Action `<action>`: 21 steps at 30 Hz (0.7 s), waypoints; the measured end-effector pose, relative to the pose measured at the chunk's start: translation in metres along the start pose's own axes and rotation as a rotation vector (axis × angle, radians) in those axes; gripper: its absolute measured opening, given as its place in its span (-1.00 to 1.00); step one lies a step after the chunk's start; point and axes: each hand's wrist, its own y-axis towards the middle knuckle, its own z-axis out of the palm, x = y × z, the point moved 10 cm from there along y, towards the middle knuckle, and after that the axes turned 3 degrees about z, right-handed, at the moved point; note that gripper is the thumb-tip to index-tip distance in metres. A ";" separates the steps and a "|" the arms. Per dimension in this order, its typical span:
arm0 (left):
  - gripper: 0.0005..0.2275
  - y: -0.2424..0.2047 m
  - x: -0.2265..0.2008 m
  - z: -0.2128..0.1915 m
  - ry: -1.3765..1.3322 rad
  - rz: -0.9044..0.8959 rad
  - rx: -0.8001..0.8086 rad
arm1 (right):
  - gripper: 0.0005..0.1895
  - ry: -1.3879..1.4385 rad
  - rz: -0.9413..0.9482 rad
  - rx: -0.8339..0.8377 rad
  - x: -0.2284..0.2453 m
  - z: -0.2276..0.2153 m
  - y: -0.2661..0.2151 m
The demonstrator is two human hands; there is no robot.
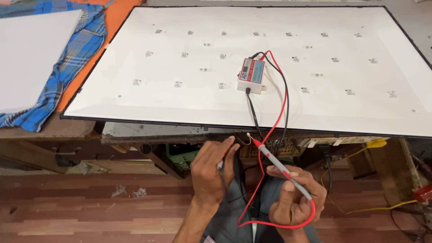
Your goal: The person uses a utility knife to scrape adhesive residue from the surface of a white LED light panel. They then connect a power supply to the panel's wires to test the LEDs, which light up successfully.
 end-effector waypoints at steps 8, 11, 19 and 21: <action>-0.77 -0.007 -0.012 0.017 0.137 0.111 -0.037 | -0.80 0.014 0.044 -0.023 -0.003 0.003 -0.011; -0.79 -0.002 -0.017 0.017 0.160 0.136 -0.060 | -0.80 0.017 0.043 -0.042 -0.001 0.007 -0.012; -0.81 -0.003 -0.018 0.024 0.154 0.169 -0.037 | -0.81 0.007 0.036 -0.026 0.003 0.008 -0.014; -0.80 -0.004 -0.016 0.024 0.167 0.170 -0.026 | -0.82 -0.043 0.006 0.004 0.008 0.011 -0.014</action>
